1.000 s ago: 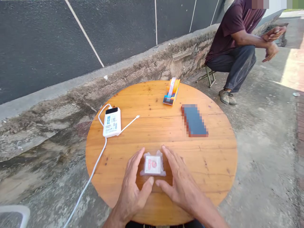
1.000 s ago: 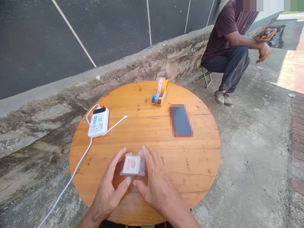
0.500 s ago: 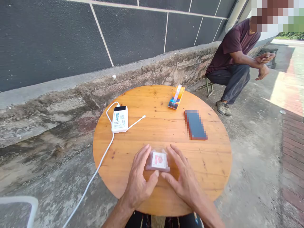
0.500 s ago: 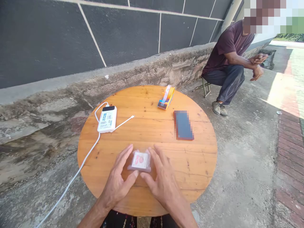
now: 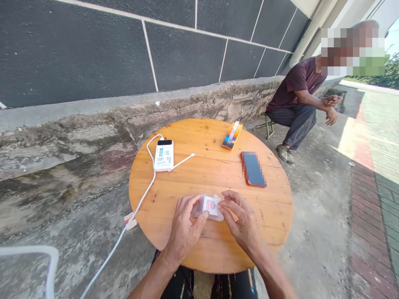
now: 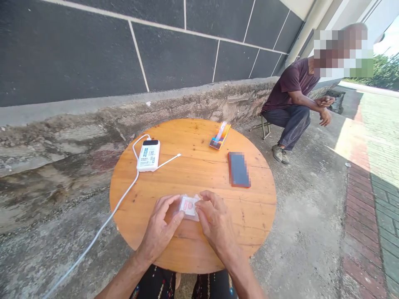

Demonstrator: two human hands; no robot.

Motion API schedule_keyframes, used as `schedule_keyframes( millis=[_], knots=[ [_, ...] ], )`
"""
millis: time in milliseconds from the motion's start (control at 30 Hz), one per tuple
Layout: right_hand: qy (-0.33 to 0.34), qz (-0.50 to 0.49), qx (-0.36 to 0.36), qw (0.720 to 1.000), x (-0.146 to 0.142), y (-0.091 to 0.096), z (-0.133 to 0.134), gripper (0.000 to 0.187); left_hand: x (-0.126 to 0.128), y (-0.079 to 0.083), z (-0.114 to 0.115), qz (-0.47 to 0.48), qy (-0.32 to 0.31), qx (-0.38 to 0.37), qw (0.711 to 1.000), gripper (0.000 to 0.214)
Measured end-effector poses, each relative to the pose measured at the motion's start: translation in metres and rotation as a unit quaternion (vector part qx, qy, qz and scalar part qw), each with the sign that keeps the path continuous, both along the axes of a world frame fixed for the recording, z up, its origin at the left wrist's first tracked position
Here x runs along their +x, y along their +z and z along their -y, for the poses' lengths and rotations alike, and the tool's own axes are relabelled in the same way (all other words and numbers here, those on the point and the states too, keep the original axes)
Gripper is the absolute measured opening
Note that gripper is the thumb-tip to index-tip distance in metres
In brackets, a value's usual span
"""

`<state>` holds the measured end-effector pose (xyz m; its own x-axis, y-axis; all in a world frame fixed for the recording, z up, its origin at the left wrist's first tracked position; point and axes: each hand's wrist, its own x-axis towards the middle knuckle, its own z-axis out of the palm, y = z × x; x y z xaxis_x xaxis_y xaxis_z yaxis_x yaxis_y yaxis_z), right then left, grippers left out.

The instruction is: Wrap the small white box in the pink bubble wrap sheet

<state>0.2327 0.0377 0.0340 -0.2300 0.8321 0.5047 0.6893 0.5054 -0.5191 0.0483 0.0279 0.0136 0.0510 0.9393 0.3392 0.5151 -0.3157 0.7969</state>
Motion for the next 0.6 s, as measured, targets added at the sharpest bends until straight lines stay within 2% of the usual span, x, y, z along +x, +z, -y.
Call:
schedule_keyframes(
  millis=[200,367,600],
  knots=[
    [0.019,0.049,-0.002,0.999,-0.007,0.007,-0.011,0.012,0.001,-0.006,-0.004,-0.028,0.001,0.023,0.999,0.038],
    [0.037,0.089,-0.016,0.995,-0.01,0.016,-0.016,0.015,0.001,-0.008,-0.005,-0.038,-0.001,0.017,0.999,0.038],
    [0.042,0.114,0.003,0.993,-0.013,0.018,-0.022,0.017,0.001,-0.009,-0.005,-0.038,-0.002,0.012,0.999,0.038]
  ],
)
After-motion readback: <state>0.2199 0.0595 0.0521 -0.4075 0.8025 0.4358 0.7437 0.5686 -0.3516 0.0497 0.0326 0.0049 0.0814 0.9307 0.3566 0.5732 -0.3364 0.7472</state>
